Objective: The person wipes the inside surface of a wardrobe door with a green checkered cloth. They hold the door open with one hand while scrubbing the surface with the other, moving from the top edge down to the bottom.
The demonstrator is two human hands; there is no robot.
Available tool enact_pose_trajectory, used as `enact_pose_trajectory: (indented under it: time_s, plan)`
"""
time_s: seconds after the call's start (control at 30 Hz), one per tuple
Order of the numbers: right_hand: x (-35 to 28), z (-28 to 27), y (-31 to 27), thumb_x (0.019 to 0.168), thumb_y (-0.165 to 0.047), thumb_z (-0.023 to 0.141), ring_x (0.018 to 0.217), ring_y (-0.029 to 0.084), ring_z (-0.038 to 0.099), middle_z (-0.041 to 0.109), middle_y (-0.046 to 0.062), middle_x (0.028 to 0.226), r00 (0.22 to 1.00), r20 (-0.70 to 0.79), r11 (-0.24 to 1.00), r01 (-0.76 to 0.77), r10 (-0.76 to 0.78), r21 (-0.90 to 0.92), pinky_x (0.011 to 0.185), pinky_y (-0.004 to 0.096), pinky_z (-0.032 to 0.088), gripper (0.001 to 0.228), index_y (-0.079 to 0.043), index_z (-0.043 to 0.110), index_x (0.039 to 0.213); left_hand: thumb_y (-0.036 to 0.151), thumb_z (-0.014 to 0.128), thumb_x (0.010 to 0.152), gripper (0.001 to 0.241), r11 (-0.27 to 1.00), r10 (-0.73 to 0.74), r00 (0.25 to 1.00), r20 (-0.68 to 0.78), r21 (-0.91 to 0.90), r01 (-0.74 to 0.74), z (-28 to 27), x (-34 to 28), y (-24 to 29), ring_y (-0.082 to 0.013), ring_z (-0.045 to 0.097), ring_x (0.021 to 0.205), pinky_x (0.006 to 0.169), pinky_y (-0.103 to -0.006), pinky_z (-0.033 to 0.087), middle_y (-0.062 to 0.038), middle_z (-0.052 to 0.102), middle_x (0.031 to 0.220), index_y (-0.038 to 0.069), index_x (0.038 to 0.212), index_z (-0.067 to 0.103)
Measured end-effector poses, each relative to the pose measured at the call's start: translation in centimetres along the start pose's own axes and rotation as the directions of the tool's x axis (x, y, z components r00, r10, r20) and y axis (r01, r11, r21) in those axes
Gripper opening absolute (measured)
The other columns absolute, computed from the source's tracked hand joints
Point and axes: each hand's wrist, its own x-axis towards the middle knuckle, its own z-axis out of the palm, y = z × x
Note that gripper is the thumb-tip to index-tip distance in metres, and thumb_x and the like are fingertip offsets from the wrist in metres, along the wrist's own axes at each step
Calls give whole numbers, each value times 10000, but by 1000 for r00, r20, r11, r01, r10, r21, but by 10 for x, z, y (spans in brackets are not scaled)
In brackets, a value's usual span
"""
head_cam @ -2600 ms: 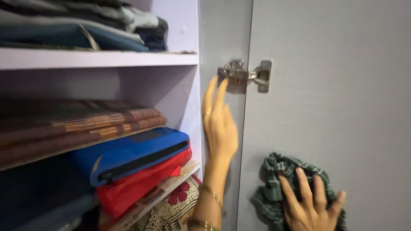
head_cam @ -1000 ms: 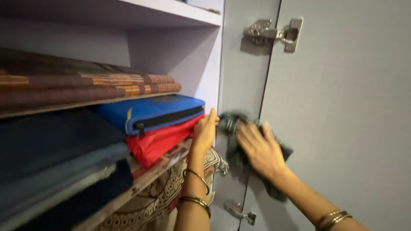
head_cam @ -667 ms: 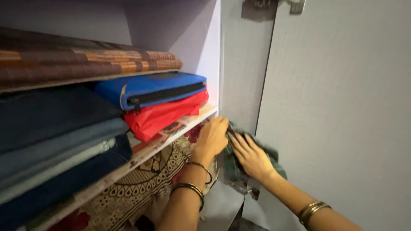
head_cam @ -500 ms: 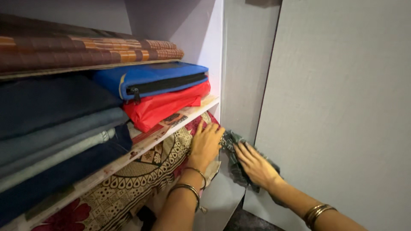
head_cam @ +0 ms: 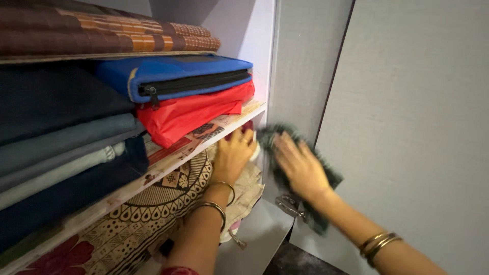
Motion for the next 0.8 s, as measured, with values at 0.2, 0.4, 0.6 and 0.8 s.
enact_pose_trajectory:
  time_s: [0.2,0.4,0.6,0.8]
  plan:
    - [-33,31,-44,913,-318,466,1533,342,123,228,150,1659,948,188,943,287,-255,-166,1206,524,113,661,4,460,1491,421,515,945,474,978,57,904,423,157,-134,-3,0,32,-323,243,1478,1181,-632,33,-130,462,1503,106,1216,744]
    - [18,-8,21,880,-227,526,1547,359,209,312,206,1658,960,-152,945,-262,235,-195,1229,519,176,594,-28,583,1437,401,520,956,431,862,41,894,445,437,-257,11,-8,40,-358,92,1537,1181,-598,-3,-82,319,1625,175,1272,708]
    - [22,-1,28,917,-168,499,1578,356,239,316,189,1681,988,-155,998,5,5,68,1224,502,186,497,-19,587,1383,380,521,974,422,908,72,927,369,360,-214,22,-10,45,-365,141,1543,1220,-590,34,-80,361,1620,155,1279,707]
    - [-49,81,-68,922,-220,477,1490,447,281,408,314,1547,800,285,835,551,-528,1,1226,505,172,594,160,500,1378,370,536,876,534,921,219,971,91,309,-237,14,-43,51,-311,283,1485,1209,-503,121,-148,495,1531,30,1253,701]
